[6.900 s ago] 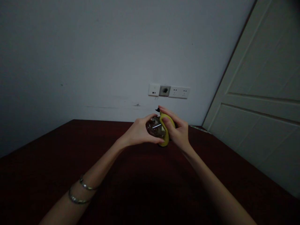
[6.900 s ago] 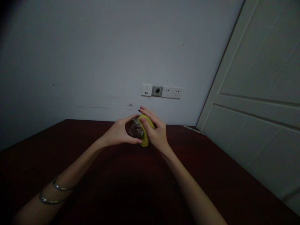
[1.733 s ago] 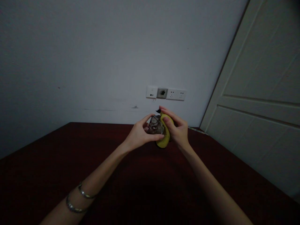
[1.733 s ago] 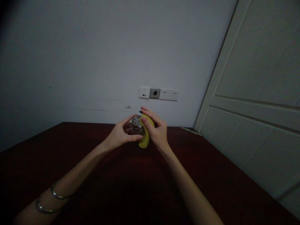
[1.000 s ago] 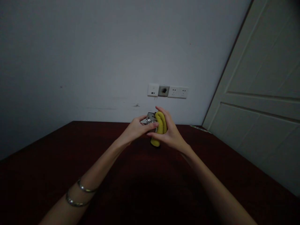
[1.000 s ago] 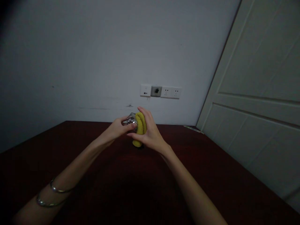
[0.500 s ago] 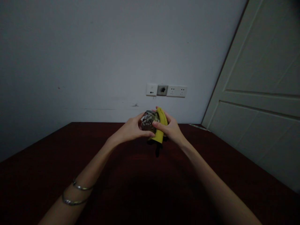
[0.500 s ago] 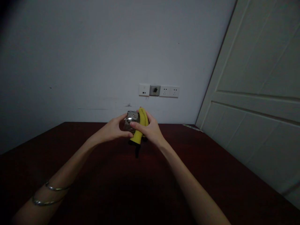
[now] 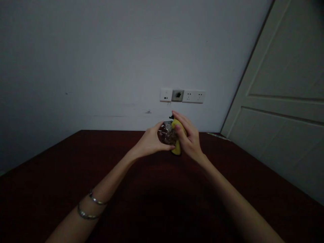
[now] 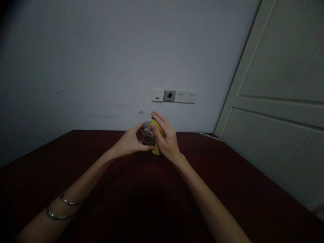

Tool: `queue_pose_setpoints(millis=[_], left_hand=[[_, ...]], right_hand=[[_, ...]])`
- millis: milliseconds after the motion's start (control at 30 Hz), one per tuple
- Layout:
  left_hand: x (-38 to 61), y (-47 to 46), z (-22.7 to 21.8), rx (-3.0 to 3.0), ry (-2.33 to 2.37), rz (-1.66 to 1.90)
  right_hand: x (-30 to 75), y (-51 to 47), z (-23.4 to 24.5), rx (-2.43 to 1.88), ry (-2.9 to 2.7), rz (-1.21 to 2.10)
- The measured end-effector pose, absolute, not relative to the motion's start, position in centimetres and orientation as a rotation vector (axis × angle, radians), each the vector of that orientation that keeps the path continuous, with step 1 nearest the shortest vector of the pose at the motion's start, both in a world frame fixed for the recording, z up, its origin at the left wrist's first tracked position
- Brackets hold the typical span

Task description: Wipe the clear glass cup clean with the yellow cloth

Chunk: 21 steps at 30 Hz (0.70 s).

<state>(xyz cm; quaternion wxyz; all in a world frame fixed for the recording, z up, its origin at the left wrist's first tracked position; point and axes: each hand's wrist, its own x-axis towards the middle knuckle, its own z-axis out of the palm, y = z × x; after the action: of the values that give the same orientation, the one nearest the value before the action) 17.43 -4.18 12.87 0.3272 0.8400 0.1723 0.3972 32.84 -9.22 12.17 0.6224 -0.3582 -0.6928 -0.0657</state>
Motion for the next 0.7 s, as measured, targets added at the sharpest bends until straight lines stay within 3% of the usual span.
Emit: queue_pose_setpoints(millis=[167,433,700], left_hand=[[17.57,-4.43,12.77,2.173,0.421,1.029],[17.65,-4.2,12.8,2.172,0.43,1.084],[17.44,-4.24,12.94,2.227,0.451,1.02]], right_hand=[[33.35,-9.88,12.41,-0.758,-1.839,-0.41],[32.83,-9.72,13.12,-0.836,-1.594,-0.193],[32.98,-10.12,12.84,-0.771,-1.851,-0.369]])
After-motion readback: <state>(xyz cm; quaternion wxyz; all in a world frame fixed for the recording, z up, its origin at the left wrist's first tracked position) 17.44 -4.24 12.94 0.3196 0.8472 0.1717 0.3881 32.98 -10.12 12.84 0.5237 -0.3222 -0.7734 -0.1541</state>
